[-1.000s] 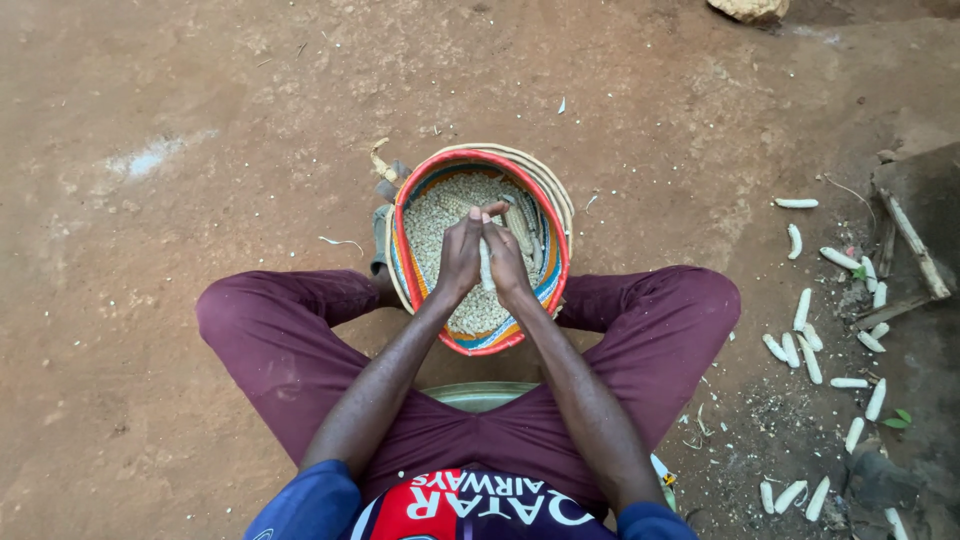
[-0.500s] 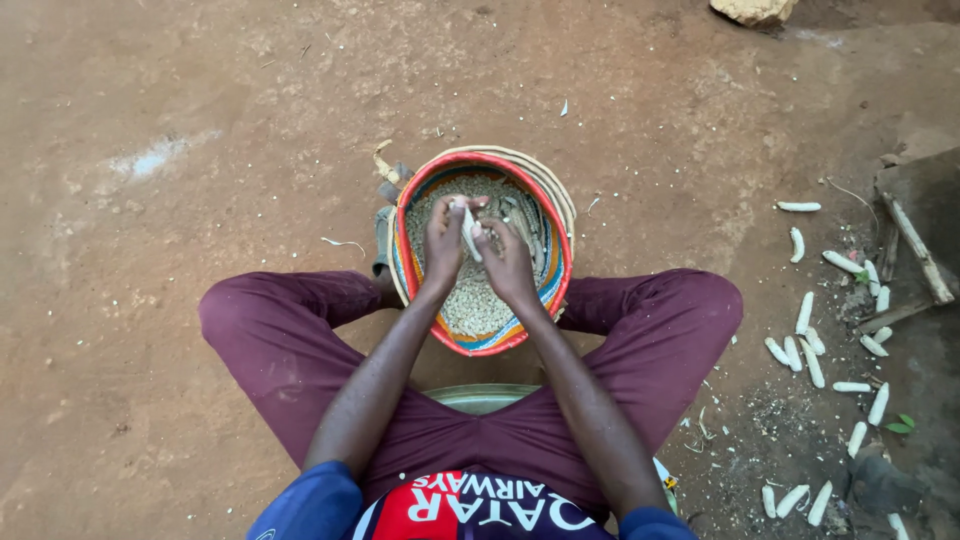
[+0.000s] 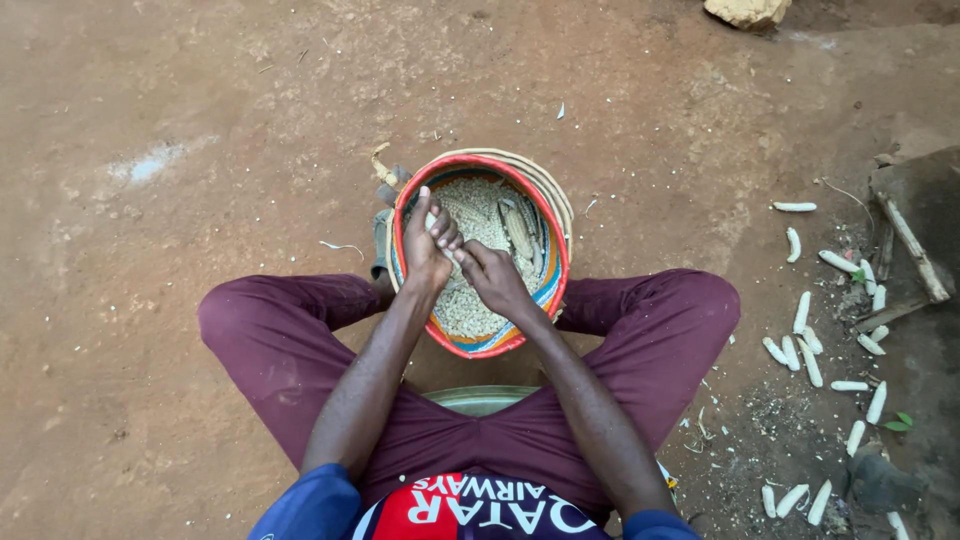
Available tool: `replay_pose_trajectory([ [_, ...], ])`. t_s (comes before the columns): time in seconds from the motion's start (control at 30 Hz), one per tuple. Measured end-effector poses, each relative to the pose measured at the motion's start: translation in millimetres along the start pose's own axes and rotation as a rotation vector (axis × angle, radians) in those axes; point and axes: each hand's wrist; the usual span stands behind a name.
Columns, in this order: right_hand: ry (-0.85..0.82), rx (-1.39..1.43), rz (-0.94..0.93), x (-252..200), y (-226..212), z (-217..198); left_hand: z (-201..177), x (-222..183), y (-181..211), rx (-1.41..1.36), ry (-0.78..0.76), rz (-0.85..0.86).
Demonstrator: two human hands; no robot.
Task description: Rubbing a piece of produce between hands to process or clean grains into a basket
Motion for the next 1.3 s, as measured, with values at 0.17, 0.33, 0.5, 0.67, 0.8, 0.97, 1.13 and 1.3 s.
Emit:
replay_pose_trajectory([
  [0.17, 0.178, 0.338, 0.216, -1, 1, 5, 6, -3, -2, -0.104, -0.120, -0.018],
  [0.33, 0.269, 0.541, 0.223, -2, -3, 11, -4, 8, -4, -0.069, -0.062, 0.074],
  [0.5, 0.152, 0.028, -0.045, -3, -3, 8, -6, 11, -1, -0.045, -0.047, 0.135],
  [0.67, 0.194, 0.239, 0.043, -4, 1, 13, 6, -1, 6, -0.097, -0.116, 0.061],
  [0.8, 0.151, 0.437, 0.164, -3, -1, 13, 6, -2, 8, -0.050, -0.088, 0.070],
  [0.97, -0.024, -0.067, 0.104, 4, -29, -2, 14, -5, 0, 0.248, 0.106, 0.189],
  [1.13, 0.017, -0.287, -0.052, 0, -20, 6, 9, -1, 1, 0.265, 0.151, 0.139],
  [1.3, 0.097, -0.164, -0.047, -2, -18, 6, -3, 3, 3, 0.087, 0.113, 0.005],
])
Point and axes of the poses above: each hand's wrist, its own x-axis towards the middle knuckle, its own z-axis out of the palm, y = z × x, and after that the axes turned 14 degrees about -z, right-handed
